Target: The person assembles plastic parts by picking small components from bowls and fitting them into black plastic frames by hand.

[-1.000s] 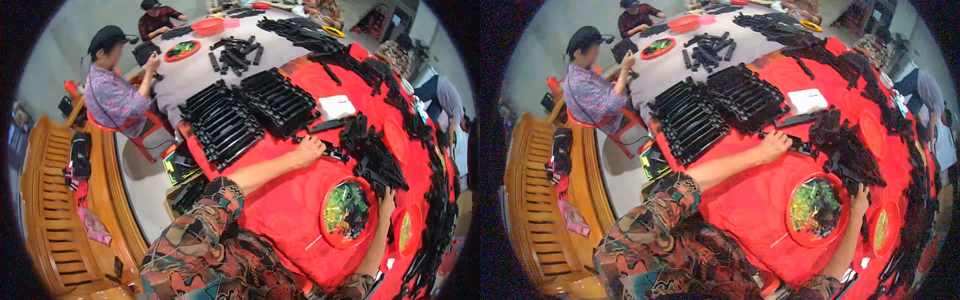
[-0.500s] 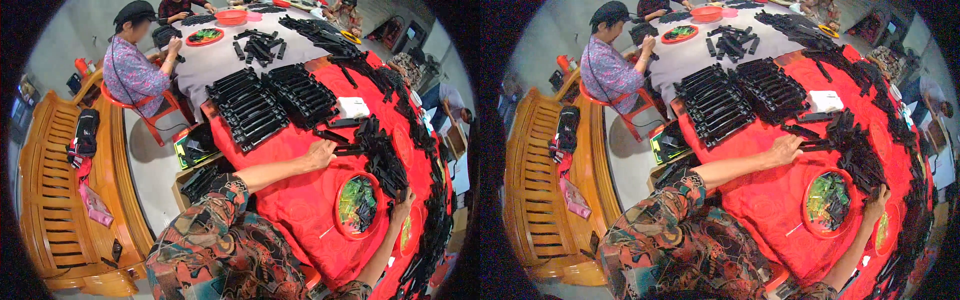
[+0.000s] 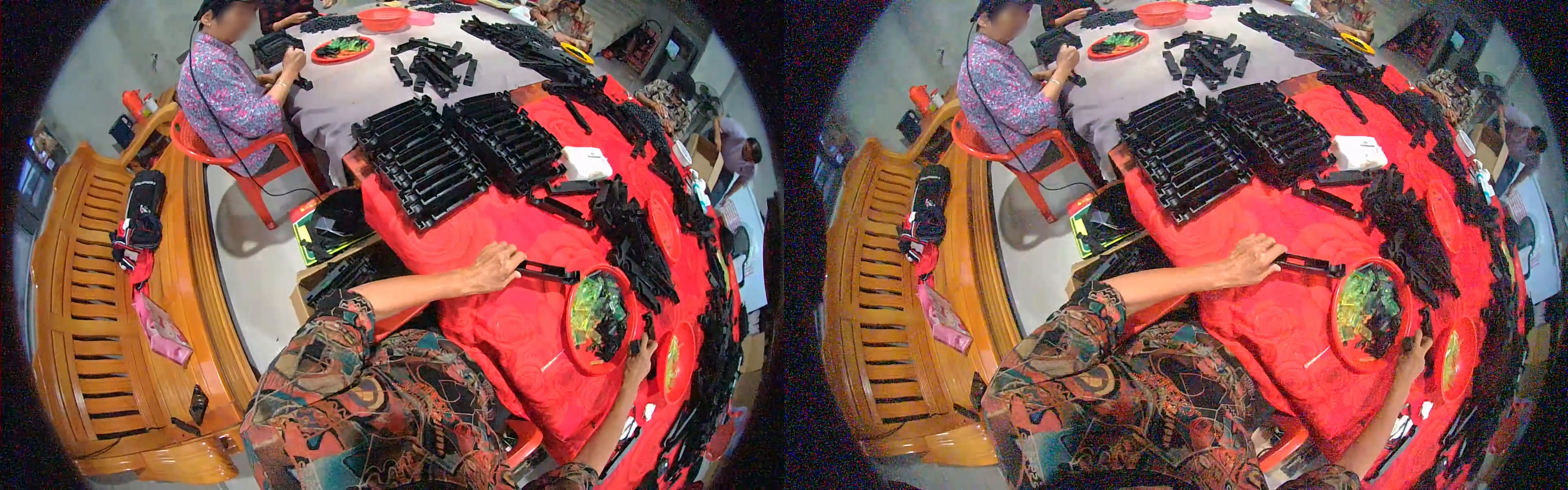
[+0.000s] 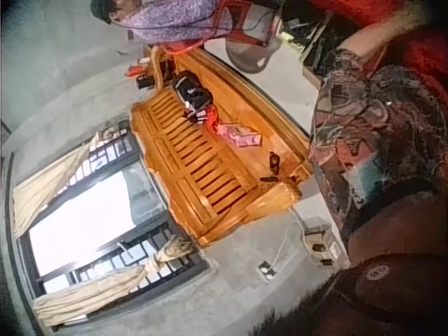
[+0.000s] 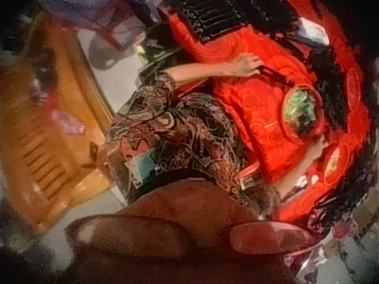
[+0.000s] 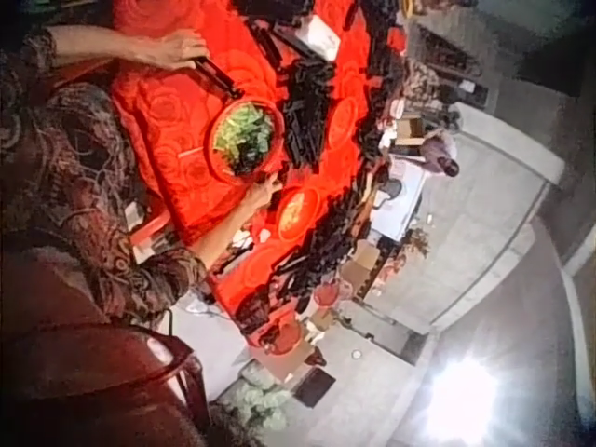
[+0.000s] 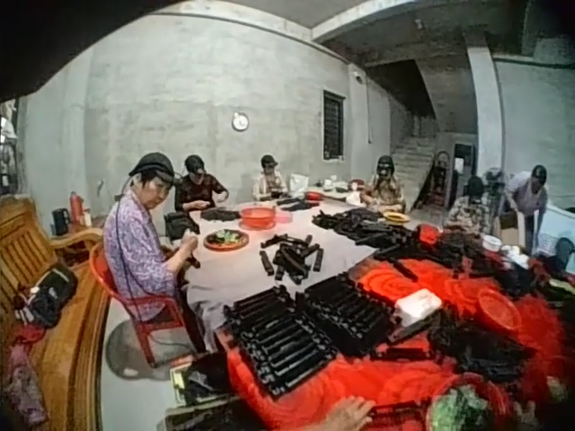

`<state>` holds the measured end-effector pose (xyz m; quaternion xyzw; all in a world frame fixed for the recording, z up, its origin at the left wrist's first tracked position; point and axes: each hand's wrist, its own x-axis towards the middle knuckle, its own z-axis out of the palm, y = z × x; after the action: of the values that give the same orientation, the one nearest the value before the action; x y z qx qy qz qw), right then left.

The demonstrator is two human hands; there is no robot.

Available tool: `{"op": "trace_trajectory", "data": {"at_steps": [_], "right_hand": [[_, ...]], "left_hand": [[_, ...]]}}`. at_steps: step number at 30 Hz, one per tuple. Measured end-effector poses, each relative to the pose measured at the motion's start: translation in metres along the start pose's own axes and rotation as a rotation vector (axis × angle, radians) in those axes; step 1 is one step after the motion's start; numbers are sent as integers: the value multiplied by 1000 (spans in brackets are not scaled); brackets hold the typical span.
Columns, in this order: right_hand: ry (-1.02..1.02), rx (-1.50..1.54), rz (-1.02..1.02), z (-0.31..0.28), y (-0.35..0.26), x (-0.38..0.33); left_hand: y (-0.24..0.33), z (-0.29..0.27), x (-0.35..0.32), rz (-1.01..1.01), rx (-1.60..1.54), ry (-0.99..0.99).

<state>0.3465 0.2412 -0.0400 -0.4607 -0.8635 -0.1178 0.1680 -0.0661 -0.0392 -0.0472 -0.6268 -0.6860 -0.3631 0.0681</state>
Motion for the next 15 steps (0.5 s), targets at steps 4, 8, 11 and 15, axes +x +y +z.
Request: {"op": "trace_trajectory", "data": {"at_steps": [4, 8, 11, 15], "right_hand": [[-69, -23, -34, 2, 2, -11], [-98, 36, -82, -3, -2, -10], [-153, 22, -90, -3, 2, -10], [-119, 8, -110, 5, 31, -24]], "left_hand": [[-2, 6, -5, -6, 27, -52], [-1, 4, -7, 34, 81, -108], [-4, 4, -7, 57, 78, -119], [-12, -1, -5, 106, 44, -176]]}}
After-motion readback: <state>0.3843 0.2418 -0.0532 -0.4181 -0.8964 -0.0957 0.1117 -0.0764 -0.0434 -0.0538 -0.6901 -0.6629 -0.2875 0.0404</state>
